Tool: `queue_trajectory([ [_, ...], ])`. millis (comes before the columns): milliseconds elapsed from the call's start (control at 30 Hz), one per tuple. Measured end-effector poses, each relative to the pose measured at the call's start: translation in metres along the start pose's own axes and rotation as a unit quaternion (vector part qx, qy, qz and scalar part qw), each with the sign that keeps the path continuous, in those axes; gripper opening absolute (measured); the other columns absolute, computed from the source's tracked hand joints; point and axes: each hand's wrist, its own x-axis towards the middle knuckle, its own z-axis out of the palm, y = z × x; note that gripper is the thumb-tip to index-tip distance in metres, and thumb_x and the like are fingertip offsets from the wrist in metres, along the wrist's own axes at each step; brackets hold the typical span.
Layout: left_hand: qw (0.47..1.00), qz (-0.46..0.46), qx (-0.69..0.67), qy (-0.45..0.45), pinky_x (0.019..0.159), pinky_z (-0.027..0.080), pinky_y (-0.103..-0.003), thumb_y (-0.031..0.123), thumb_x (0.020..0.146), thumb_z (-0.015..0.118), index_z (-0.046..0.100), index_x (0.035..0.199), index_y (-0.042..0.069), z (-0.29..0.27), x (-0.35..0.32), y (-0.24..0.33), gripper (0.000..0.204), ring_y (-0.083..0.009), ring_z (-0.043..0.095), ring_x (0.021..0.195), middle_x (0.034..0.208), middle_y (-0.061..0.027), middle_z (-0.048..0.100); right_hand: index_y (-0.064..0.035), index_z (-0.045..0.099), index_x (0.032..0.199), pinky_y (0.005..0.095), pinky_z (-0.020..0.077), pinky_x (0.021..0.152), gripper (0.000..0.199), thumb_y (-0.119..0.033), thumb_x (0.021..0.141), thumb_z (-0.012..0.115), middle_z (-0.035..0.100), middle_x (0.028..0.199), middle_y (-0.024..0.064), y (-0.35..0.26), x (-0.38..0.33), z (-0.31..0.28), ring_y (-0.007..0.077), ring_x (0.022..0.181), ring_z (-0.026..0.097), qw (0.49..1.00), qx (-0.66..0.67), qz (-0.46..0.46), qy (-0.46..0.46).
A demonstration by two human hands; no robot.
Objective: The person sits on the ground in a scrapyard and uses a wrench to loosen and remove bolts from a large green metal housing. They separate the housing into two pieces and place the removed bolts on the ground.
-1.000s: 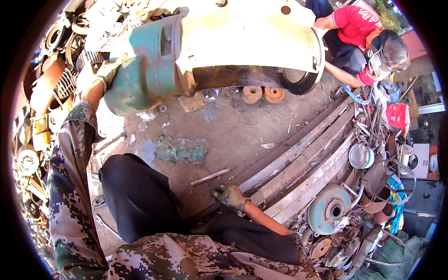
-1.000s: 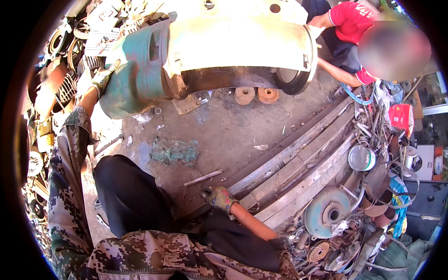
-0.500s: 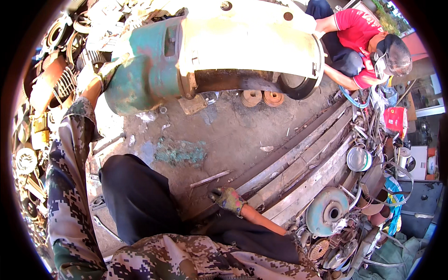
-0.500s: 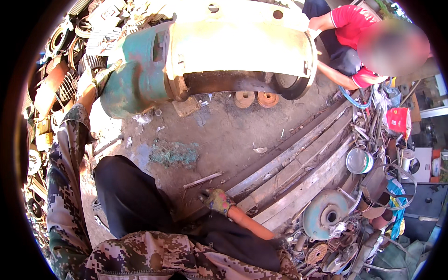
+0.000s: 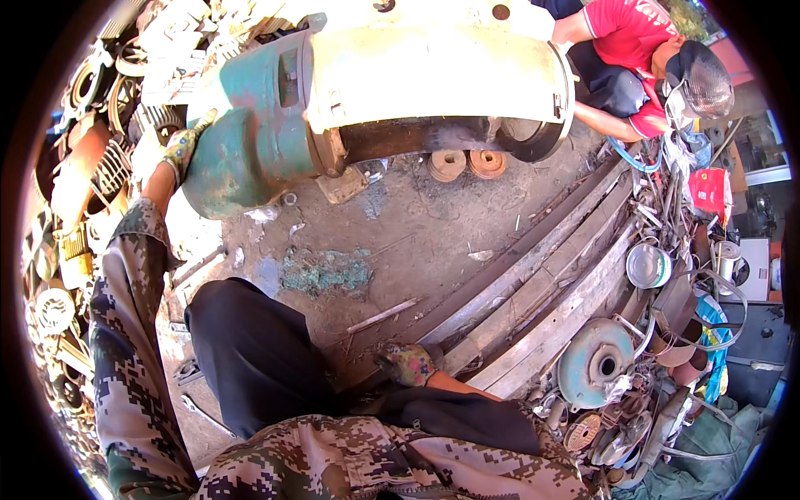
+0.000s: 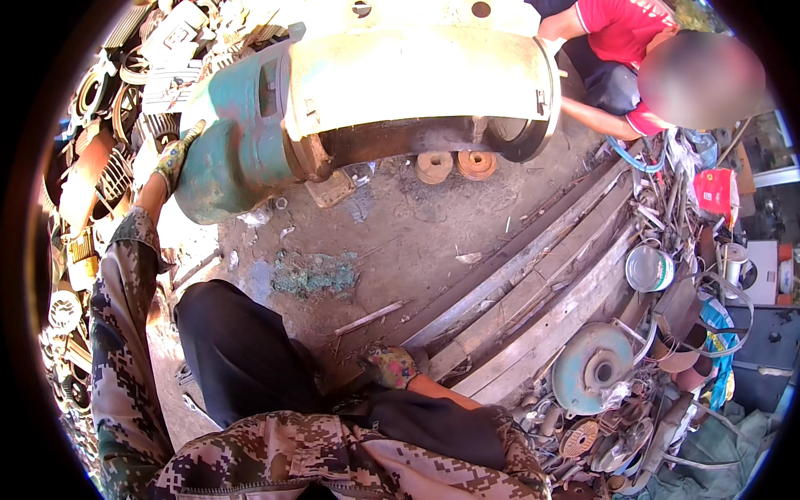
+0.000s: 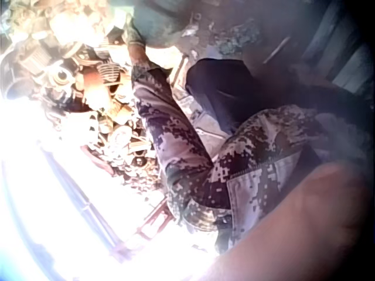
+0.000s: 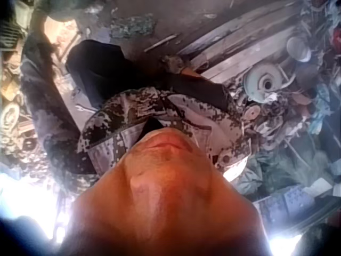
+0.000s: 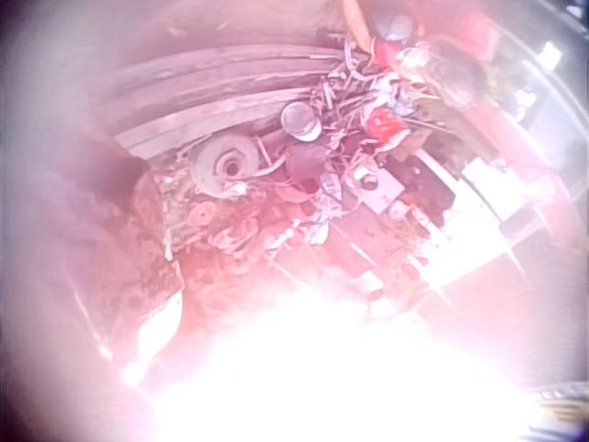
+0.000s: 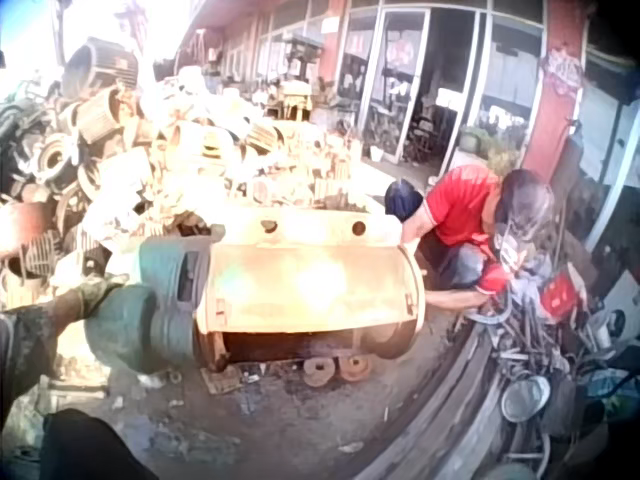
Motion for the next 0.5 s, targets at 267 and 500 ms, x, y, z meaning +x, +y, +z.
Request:
queue_trajectory([
  [267,0.973,0.174,0.153,-0.004,0.091,0.051,-0.041,0.072,0.087,0.064,0.07,0.122,-0.003,-0.017,0.055,-0.054,0.083,-0.0274,0.066,0.091,0.106,-0.018,0.072,-0.0143,0.07,0.119,0.0447,0.0561,0.086,0.033,-0.033,0.094,0.06,0.069,0.114,0.0131,0.006,0.001,0.005,0.0334,0.104,0.068,0.996,0.039,-0.059,0.055],
  [500,0.995,0.086,0.033,-0.024,0.089,0.052,-0.039,0.078,0.081,0.067,0.074,0.114,-0.002,-0.01,0.049,-0.045,0.086,-0.027,0.067,0.089,0.102,-0.0148,0.073,-0.0152,0.071,0.109,0.0473,0.0564,0.084,0.027,-0.032,0.089,0.063,0.071,0.108,0.0127,0.004,0.0,0.001,0.0353,0.099,0.07,1.0,0.028,0.005,0.005],
])
